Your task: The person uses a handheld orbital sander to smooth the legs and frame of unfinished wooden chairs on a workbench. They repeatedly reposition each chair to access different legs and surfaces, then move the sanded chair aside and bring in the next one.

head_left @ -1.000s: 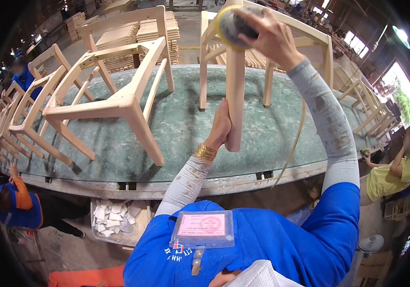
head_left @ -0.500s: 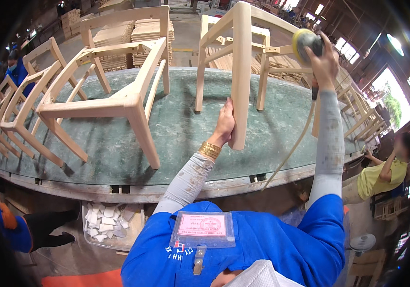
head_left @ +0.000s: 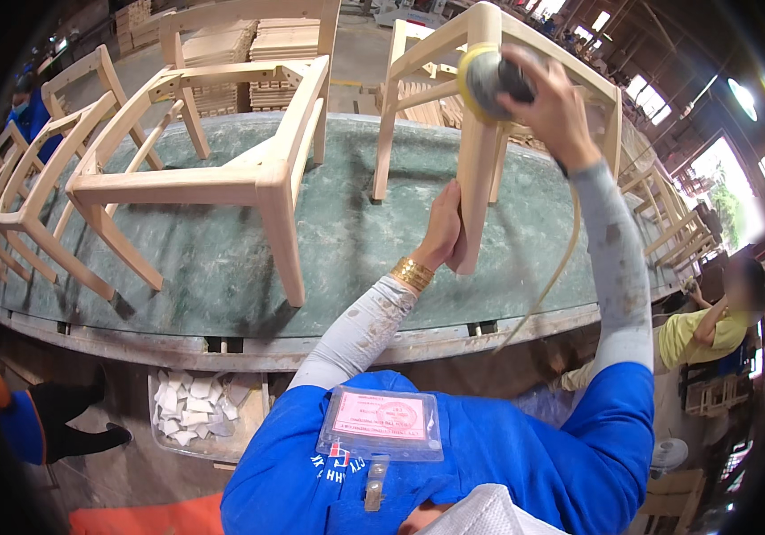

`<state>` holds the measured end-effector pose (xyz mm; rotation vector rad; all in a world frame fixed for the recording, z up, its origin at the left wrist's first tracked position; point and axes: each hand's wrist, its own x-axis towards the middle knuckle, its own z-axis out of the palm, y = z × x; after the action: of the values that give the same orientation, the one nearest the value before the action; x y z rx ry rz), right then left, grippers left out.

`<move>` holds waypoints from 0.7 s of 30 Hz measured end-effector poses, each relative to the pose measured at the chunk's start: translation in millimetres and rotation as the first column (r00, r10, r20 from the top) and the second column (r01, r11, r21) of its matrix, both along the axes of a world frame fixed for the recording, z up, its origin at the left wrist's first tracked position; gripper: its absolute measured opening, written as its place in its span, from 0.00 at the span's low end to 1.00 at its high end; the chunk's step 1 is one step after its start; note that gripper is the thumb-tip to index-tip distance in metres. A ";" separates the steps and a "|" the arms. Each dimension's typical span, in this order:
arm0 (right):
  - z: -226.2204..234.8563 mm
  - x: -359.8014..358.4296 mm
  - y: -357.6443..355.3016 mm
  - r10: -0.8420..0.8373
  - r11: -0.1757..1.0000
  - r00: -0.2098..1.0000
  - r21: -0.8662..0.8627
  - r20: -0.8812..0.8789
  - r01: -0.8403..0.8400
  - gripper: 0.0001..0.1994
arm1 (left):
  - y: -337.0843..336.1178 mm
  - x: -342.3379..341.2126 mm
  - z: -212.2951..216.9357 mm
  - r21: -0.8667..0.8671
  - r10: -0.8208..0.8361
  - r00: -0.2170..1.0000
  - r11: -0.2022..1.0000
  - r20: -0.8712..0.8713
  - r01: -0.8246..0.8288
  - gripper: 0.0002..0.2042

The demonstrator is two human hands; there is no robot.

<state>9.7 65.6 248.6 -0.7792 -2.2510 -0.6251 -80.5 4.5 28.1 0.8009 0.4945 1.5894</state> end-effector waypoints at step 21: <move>1.4 60.5 -36.5 -0.105 0.985 0.857 -0.173 -0.505 0.019 0.29 | 28.2 -23.0 -5.1 0.032 -0.291 0.939 0.953 -0.183 0.301 0.28</move>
<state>70.2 29.1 250.0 -0.9716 -1.7978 -0.2193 -103.5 32.6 23.0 1.0183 0.4314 1.2648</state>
